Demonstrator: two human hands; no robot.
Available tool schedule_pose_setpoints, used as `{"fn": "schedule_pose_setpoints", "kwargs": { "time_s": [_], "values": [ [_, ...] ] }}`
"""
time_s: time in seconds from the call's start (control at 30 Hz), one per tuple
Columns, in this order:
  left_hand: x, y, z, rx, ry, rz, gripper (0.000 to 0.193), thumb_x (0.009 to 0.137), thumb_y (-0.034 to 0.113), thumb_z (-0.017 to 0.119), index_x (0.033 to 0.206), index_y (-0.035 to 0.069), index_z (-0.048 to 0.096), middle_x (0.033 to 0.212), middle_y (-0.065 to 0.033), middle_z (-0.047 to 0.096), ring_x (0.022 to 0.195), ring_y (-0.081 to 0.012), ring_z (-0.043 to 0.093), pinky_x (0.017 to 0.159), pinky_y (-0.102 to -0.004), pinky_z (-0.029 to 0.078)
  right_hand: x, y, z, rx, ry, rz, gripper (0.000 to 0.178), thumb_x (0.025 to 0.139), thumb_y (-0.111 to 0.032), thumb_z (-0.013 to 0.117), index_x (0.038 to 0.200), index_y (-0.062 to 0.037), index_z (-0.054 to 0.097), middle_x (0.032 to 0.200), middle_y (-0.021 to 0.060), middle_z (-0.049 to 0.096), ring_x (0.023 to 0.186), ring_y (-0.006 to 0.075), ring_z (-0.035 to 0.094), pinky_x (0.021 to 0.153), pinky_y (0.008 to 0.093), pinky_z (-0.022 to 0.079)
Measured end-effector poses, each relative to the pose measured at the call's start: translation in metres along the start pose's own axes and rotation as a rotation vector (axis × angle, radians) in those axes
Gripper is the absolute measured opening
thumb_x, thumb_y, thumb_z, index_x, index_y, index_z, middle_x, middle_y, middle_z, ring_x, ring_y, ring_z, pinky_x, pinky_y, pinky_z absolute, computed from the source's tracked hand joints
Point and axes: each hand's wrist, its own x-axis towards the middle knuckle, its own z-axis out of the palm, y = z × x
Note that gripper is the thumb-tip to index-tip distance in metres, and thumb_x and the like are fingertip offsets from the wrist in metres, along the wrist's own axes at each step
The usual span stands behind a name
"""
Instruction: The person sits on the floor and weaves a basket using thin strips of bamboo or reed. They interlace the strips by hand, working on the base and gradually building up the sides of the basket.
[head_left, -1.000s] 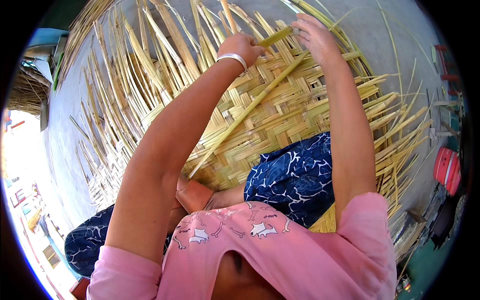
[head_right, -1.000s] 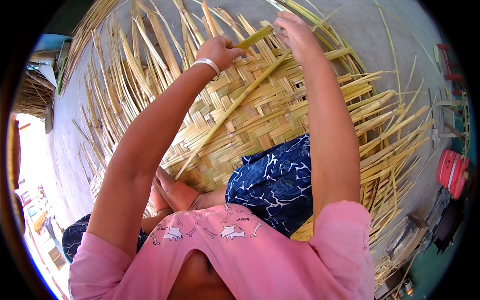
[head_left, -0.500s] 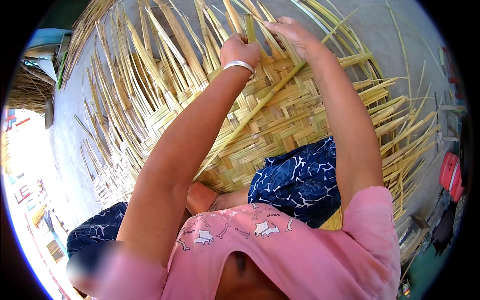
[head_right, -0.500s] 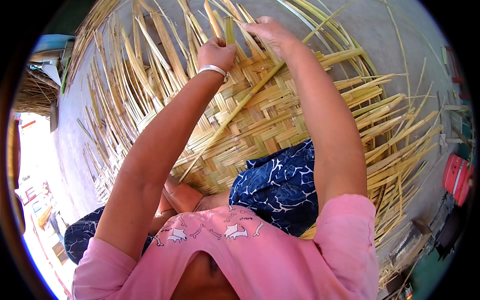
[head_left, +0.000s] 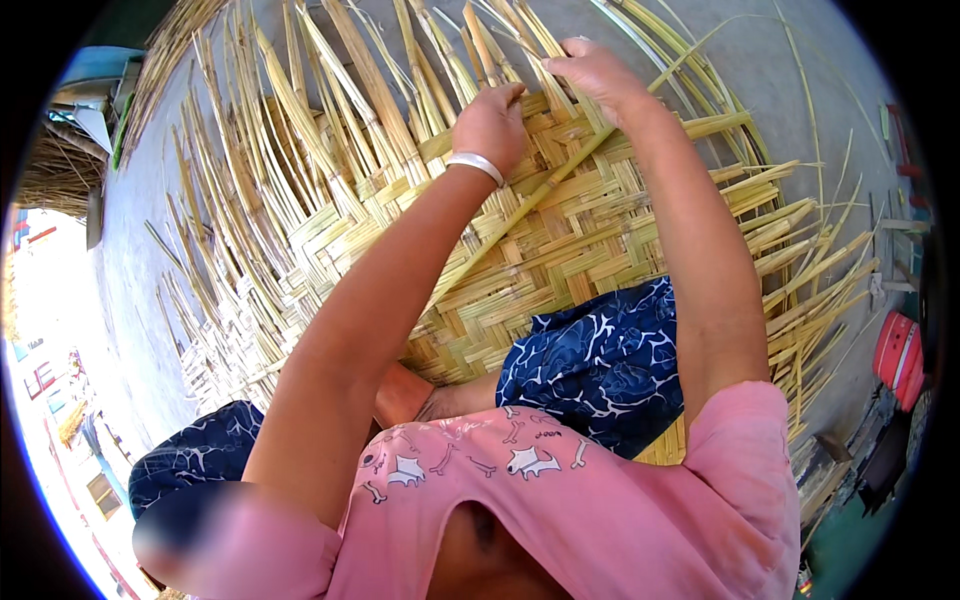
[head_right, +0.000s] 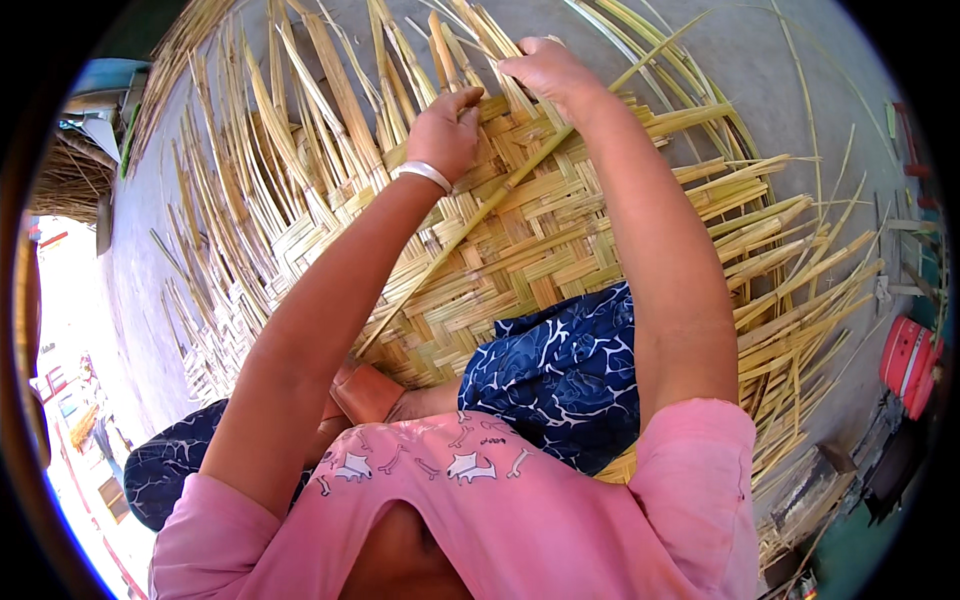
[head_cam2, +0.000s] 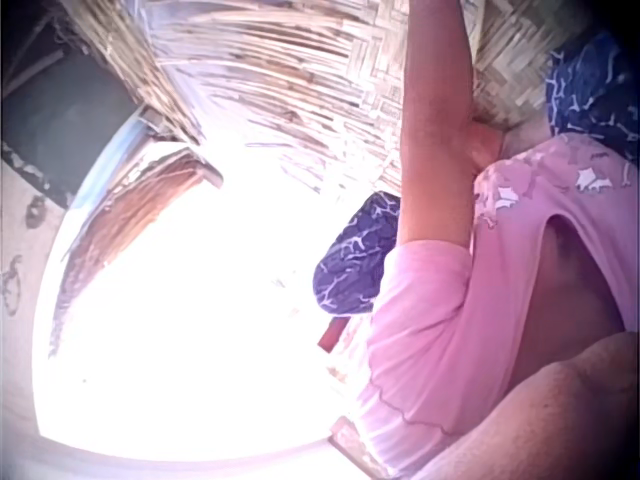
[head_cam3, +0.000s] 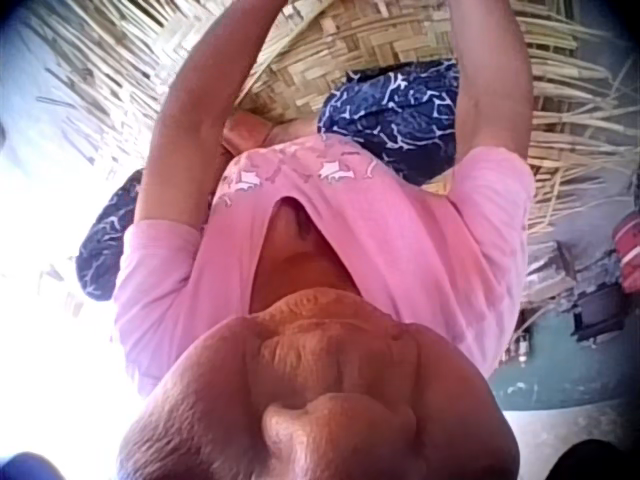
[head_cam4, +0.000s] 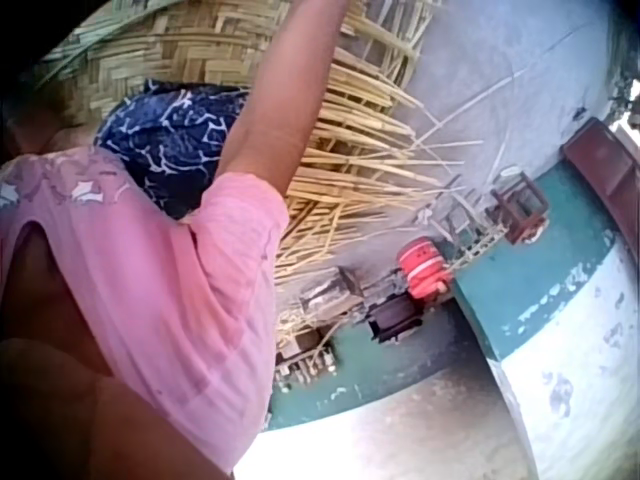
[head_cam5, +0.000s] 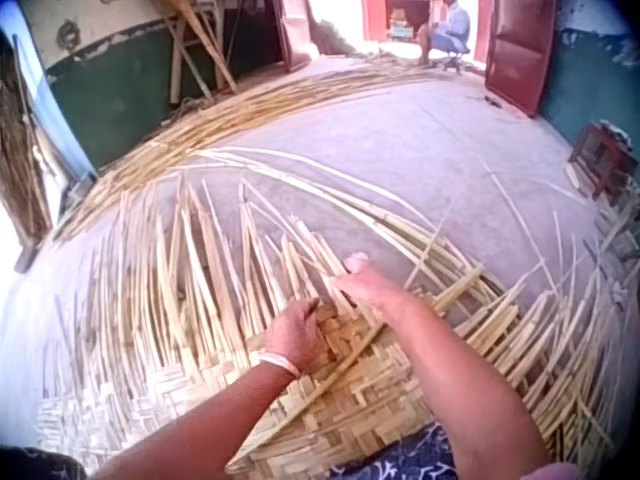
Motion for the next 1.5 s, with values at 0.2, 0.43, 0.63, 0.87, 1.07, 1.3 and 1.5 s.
{"fn": "schedule_pose_setpoints", "kwargs": {
  "time_s": [0.2, 0.43, 0.63, 0.87, 1.07, 1.3, 1.5],
  "values": [
    [-0.018, 0.022, 0.000, 0.391, -0.228, -0.025, 0.030, 0.082, 0.006, 0.050, 0.112, 0.006, 0.056, 0.118, -0.0090, 0.055, 0.091, -0.0296, 0.063, 0.076, -0.0387, 0.052, 0.009, 0.006, 0.007, -0.375, 0.032, 0.022, 0.038, 0.079, -0.026, 0.060, 0.102, 0.0043, 0.058, 0.096, 0.0200, 0.062, 0.091, 0.0286, 0.059, 0.080, 0.0383, 0.045],
    [-0.018, 0.024, -0.015, 0.532, -0.504, 0.016, 0.046, 0.084, 0.008, 0.047, 0.130, 0.008, 0.046, 0.140, -0.0067, 0.041, 0.093, -0.0306, 0.064, 0.081, -0.0393, 0.052, -0.012, -0.002, 0.023, -0.612, 0.208, -0.115, 0.046, 0.080, -0.027, 0.056, 0.114, 0.0040, 0.055, 0.107, 0.0271, 0.060, 0.100, 0.0396, 0.058, 0.088, 0.0404, 0.044],
    [-0.089, 0.012, -0.065, 0.204, -0.186, 0.139, 0.038, 0.083, 0.024, 0.061, 0.116, 0.007, 0.056, 0.124, -0.0157, 0.051, 0.096, -0.0310, 0.059, 0.086, -0.0416, 0.046, -0.050, -0.016, 0.007, -0.495, 0.336, -0.293, 0.043, 0.087, -0.025, 0.055, 0.125, -0.0041, 0.052, 0.122, 0.0161, 0.058, 0.114, 0.0273, 0.054, 0.096, 0.0355, 0.041],
    [-0.159, -0.004, -0.091, 0.417, -0.270, -0.009, 0.017, 0.084, 0.022, 0.058, 0.095, 0.009, 0.059, 0.093, -0.0111, 0.061, 0.092, -0.0309, 0.058, 0.077, -0.0430, 0.047, -0.138, -0.052, 0.068, -0.069, 0.038, 0.033, 0.031, 0.088, -0.026, 0.057, 0.096, 0.0031, 0.062, 0.085, 0.0092, 0.067, 0.073, 0.0140, 0.064, 0.063, 0.0264, 0.050],
    [-0.150, -0.007, -0.119, 0.108, -0.014, 0.024, 0.018, 0.089, 0.022, 0.056, 0.100, 0.008, 0.059, 0.085, -0.0154, 0.064, 0.073, -0.0352, 0.062, 0.062, -0.0420, 0.050, -0.183, -0.029, 0.108, -0.305, -0.255, 0.312, 0.034, 0.089, -0.031, 0.058, 0.091, 0.0027, 0.061, 0.078, 0.0128, 0.066, 0.068, 0.0211, 0.065, 0.062, 0.0338, 0.050],
    [-0.117, 0.005, -0.194, 0.353, 0.075, 0.368, 0.023, 0.088, 0.035, 0.057, 0.093, 0.013, 0.063, 0.074, -0.0104, 0.065, 0.063, -0.0313, 0.062, 0.056, -0.0412, 0.051, -0.198, -0.009, 0.140, -1.017, -0.211, -0.521, 0.022, 0.077, -0.024, 0.065, 0.093, -0.0081, 0.064, 0.093, 0.0114, 0.063, 0.090, 0.0304, 0.059, 0.076, 0.0406, 0.048],
    [-0.150, -0.036, -0.237, 0.629, -0.201, 0.242, 0.037, 0.090, 0.050, 0.048, 0.086, 0.015, 0.059, 0.071, -0.0093, 0.065, 0.066, -0.0308, 0.064, 0.059, -0.0435, 0.050, -0.207, 0.005, 0.170, -1.201, -0.190, -0.603, 0.012, 0.077, -0.015, 0.061, 0.088, -0.0088, 0.062, 0.092, 0.0093, 0.060, 0.096, 0.0296, 0.055, 0.078, 0.0421, 0.047]
  ]
}}
